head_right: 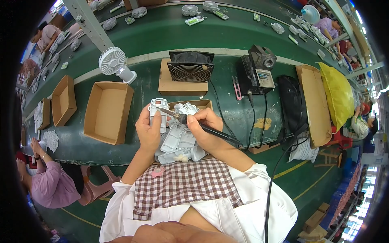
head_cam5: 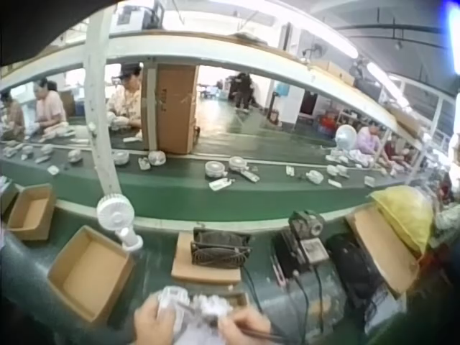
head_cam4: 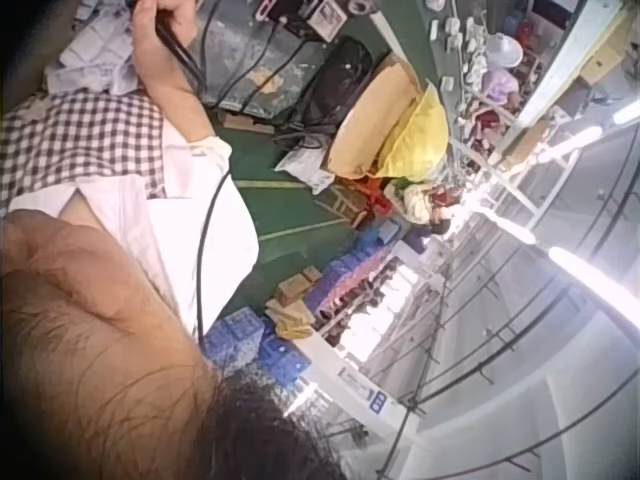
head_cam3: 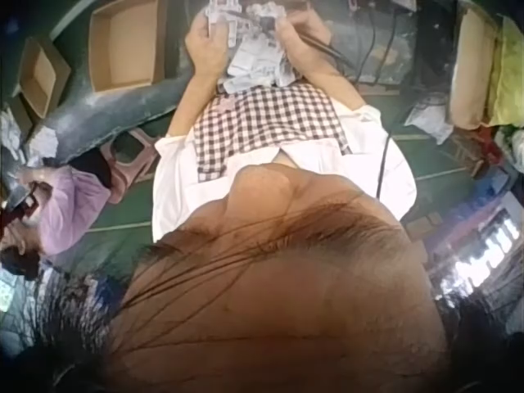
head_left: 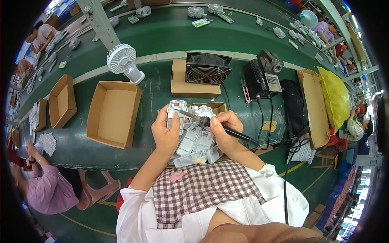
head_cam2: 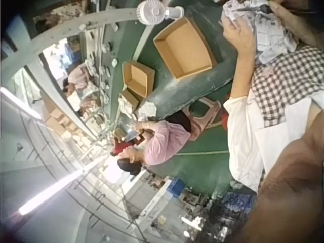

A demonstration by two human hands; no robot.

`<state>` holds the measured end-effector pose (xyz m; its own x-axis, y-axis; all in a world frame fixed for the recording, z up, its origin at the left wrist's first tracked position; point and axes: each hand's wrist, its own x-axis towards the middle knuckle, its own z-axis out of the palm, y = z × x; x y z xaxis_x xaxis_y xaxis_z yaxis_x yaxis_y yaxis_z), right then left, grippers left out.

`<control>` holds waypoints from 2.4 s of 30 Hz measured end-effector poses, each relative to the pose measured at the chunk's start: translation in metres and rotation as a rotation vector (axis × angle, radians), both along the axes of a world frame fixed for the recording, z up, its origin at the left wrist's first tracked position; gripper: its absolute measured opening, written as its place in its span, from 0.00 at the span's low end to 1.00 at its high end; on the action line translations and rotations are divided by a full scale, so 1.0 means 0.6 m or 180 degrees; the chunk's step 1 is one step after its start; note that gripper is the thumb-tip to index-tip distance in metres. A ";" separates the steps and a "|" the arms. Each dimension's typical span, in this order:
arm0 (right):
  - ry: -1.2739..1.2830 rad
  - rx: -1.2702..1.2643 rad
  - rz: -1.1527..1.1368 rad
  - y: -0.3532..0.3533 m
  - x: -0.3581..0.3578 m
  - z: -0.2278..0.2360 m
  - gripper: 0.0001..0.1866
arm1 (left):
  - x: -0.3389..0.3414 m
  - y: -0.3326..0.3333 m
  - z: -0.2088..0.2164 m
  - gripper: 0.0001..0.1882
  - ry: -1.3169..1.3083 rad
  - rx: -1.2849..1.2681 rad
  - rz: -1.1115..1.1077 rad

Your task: The person solders internal electrical components and wires of small plastic fans with a soldering iron at an assembly station.

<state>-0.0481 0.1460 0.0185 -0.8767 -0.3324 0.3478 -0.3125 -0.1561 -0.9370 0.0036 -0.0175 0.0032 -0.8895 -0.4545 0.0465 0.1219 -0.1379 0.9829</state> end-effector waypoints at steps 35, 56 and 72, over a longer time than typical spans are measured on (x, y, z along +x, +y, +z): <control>-0.0021 -0.0892 -0.0450 0.006 -0.012 -0.009 0.10 | 0.081 -0.022 0.066 0.18 -0.0732 -0.3303 -0.0402; -0.0065 -0.0934 -0.0417 0.015 -0.010 -0.015 0.09 | 0.112 -0.075 0.032 0.21 -0.1974 -0.2670 -0.1255; -0.0233 -0.1255 -0.0591 0.064 0.006 0.007 0.08 | 0.114 -0.075 0.008 0.16 -0.1891 -0.2320 -0.1412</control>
